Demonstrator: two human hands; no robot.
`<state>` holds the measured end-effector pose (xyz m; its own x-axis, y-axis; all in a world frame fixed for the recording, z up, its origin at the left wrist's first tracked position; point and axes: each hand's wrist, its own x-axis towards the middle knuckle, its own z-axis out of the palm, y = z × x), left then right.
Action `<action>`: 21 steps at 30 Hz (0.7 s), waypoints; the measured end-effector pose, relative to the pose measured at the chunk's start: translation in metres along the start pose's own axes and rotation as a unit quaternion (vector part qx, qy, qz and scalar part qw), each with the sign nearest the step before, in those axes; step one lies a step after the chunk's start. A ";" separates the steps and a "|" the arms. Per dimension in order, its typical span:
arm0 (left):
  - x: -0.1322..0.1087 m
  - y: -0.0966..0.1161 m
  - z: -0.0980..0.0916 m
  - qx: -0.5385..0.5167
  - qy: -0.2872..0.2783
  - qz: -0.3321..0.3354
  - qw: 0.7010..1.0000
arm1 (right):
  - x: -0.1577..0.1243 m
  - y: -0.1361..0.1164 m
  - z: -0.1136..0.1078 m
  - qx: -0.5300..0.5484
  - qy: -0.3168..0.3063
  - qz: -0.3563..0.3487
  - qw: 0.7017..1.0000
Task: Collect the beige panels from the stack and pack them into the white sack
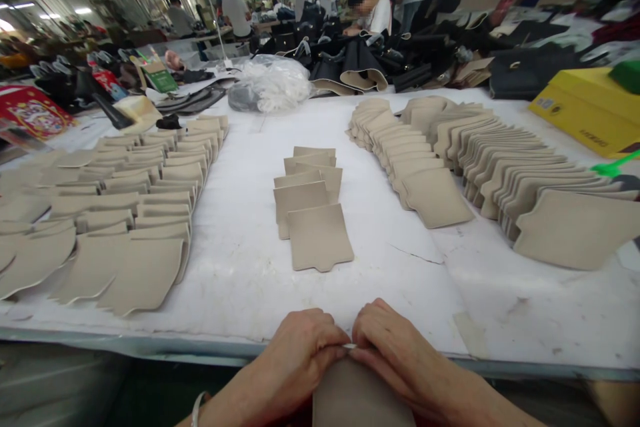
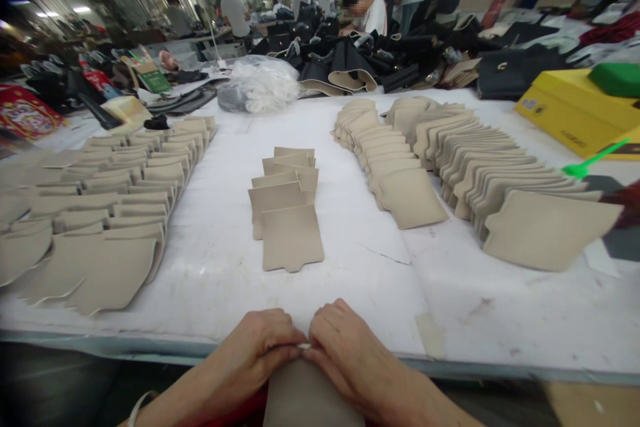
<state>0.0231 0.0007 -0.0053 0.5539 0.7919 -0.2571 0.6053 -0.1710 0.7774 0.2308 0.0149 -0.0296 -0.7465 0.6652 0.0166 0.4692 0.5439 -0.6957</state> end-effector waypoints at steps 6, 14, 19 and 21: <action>-0.001 0.006 -0.002 0.000 -0.018 -0.002 1.000 | -0.008 -0.001 -0.009 0.075 -0.017 0.065 0.995; -0.006 0.004 -0.002 -0.019 -0.022 -0.040 0.999 | -0.013 0.005 -0.013 0.042 -0.022 0.040 0.998; -0.009 -0.001 -0.003 -0.045 -0.012 -0.066 0.997 | -0.022 0.015 -0.020 0.014 -0.021 0.005 1.000; -0.010 -0.003 -0.002 -0.041 -0.009 -0.075 0.996 | -0.025 0.018 -0.021 -0.004 -0.028 -0.003 1.000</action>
<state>0.0148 -0.0052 -0.0042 0.4714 0.7938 -0.3843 0.6335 -0.0017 0.7737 0.2679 0.0193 -0.0275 -0.7747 0.6320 -0.0201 0.4683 0.5521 -0.6898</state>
